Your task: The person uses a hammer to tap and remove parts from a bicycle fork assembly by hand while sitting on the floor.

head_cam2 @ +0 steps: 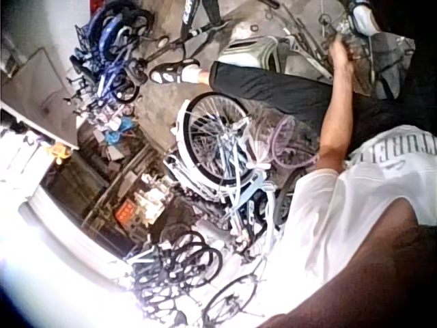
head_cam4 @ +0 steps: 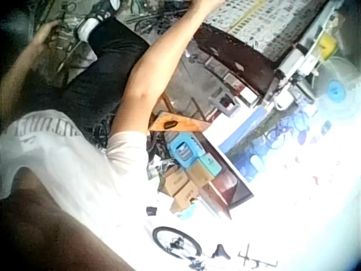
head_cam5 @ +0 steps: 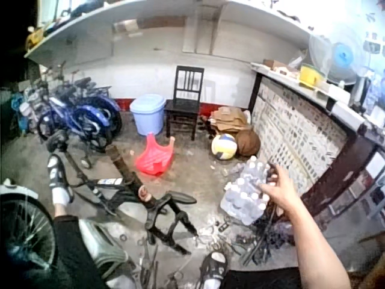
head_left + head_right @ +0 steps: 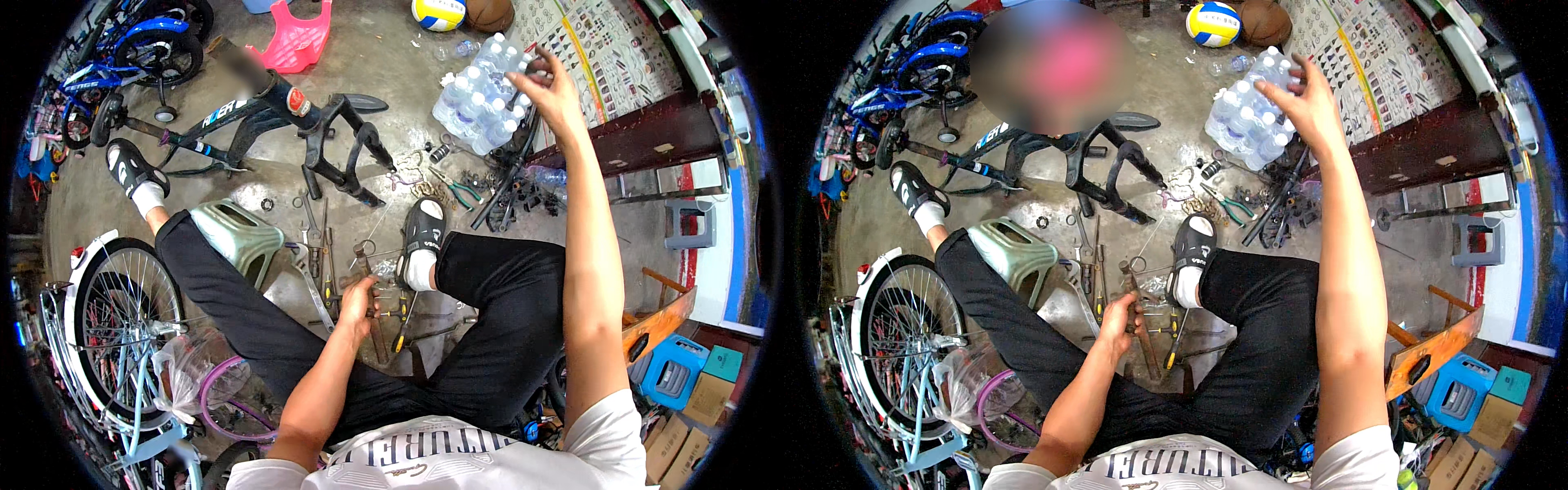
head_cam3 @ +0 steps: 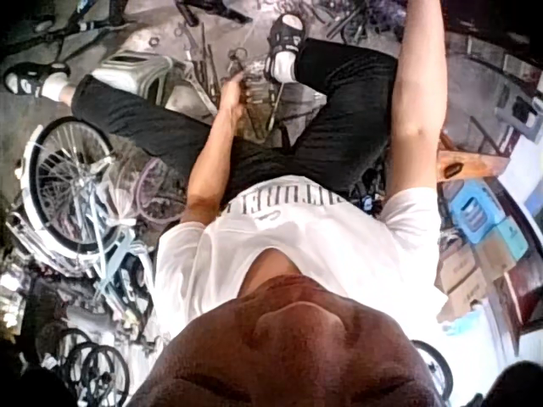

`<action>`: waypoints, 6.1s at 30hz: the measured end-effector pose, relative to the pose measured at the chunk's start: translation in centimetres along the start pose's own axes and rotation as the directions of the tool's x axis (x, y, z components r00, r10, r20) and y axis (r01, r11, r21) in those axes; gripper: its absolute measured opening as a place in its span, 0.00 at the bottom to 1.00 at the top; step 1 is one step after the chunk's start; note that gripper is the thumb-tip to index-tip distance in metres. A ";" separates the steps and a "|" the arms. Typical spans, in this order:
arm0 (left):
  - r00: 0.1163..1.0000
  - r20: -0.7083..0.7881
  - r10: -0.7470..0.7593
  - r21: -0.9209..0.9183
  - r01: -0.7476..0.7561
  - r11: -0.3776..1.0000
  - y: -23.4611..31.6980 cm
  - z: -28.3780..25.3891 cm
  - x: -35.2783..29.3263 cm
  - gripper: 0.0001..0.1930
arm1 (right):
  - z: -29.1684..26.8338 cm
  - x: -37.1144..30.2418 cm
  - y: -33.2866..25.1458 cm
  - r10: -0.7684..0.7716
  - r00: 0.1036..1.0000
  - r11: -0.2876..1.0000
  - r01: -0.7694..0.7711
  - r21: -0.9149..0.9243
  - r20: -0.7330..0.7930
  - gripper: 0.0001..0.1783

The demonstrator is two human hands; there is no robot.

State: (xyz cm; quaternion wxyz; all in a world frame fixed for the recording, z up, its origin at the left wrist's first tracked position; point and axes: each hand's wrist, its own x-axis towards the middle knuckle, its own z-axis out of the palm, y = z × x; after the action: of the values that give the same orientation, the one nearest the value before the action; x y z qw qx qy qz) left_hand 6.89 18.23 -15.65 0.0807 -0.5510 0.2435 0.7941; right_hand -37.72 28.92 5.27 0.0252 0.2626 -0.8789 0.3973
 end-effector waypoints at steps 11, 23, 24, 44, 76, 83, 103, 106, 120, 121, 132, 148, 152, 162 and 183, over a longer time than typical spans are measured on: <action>0.990 -0.104 -0.099 0.134 0.113 0.985 -2.4 -1.5 1.4 0.09 | -2.3 -1.4 -1.5 -0.088 0.981 0.994 0.098 0.046 -0.174 0.44; 0.980 -0.167 -0.103 0.308 0.151 0.939 -3.7 -1.8 2.7 0.12 | 0.9 -0.5 -5.2 -0.166 0.983 0.986 0.168 0.020 -0.076 0.35; 0.984 -0.158 -0.085 0.275 0.126 0.953 -4.2 -2.6 3.4 0.12 | 1.7 -0.6 -6.3 -0.100 0.995 0.991 0.100 0.091 -0.009 0.33; 0.801 -0.396 0.449 0.897 0.232 0.377 -8.5 -5.0 5.0 0.27 | 22.1 -0.9 -17.0 -0.280 0.743 0.960 0.227 0.165 0.608 0.50; 0.485 -0.035 0.874 0.685 -0.625 0.375 20.9 4.8 1.7 0.32 | 27.1 -3.7 -30.5 -0.278 0.918 0.847 0.096 0.523 0.282 0.31; 0.563 -0.003 0.826 0.673 -0.610 0.418 19.5 5.2 4.4 0.31 | 27.6 -1.5 -33.7 -0.378 0.898 0.801 0.195 0.566 0.226 0.34; 0.612 -0.038 0.790 0.645 -0.589 0.487 21.1 3.8 6.2 0.23 | 28.3 4.2 -36.7 -0.505 0.820 0.688 0.195 0.699 0.269 0.29; 0.618 -0.049 0.785 0.669 -0.563 0.485 19.9 0.0 7.8 0.24 | 28.8 4.8 -36.3 -0.480 0.851 0.674 0.203 0.710 0.213 0.27; 0.785 -0.120 0.608 0.249 -0.569 0.784 17.3 -8.8 4.5 0.27 | 31.8 4.8 -19.4 -0.253 0.890 0.818 -0.012 0.575 0.379 0.22; 0.787 -0.117 0.606 0.246 -0.568 0.785 17.3 -9.0 4.8 0.27 | 32.4 4.6 -19.7 -0.277 0.899 0.786 0.008 0.618 0.339 0.23; 0.784 -0.109 0.611 0.271 -0.568 0.777 17.3 -9.4 4.8 0.23 | 32.4 5.3 -18.6 -0.213 0.926 0.860 0.027 0.509 0.312 0.34; 0.685 -0.002 0.728 0.263 -0.702 0.662 17.5 -7.1 5.7 0.20 | 18.7 -0.5 -22.1 -0.198 0.870 0.940 0.039 0.338 0.452 0.23; 0.576 0.052 0.816 0.261 -0.797 0.545 16.7 -3.1 2.1 0.24 | 10.8 -6.8 -26.4 -0.293 0.791 0.926 0.096 0.365 0.537 0.22; 0.426 0.200 0.882 0.677 -0.711 0.190 14.5 6.7 -3.4 0.29 | 6.5 -10.6 -21.1 -0.276 0.947 0.804 0.134 0.580 0.163 0.39; 0.159 0.578 0.800 0.653 -0.679 -0.336 17.9 9.0 -4.9 0.28 | 5.3 -8.3 -17.8 -0.459 0.852 0.720 0.191 0.667 0.252 0.27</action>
State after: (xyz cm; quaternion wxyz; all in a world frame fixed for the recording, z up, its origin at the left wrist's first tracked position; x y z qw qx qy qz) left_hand -5.86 7.61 -3.33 -0.2048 -0.1662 0.8982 0.3516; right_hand -21.14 19.06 11.73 -0.1716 0.4848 -0.6226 0.5898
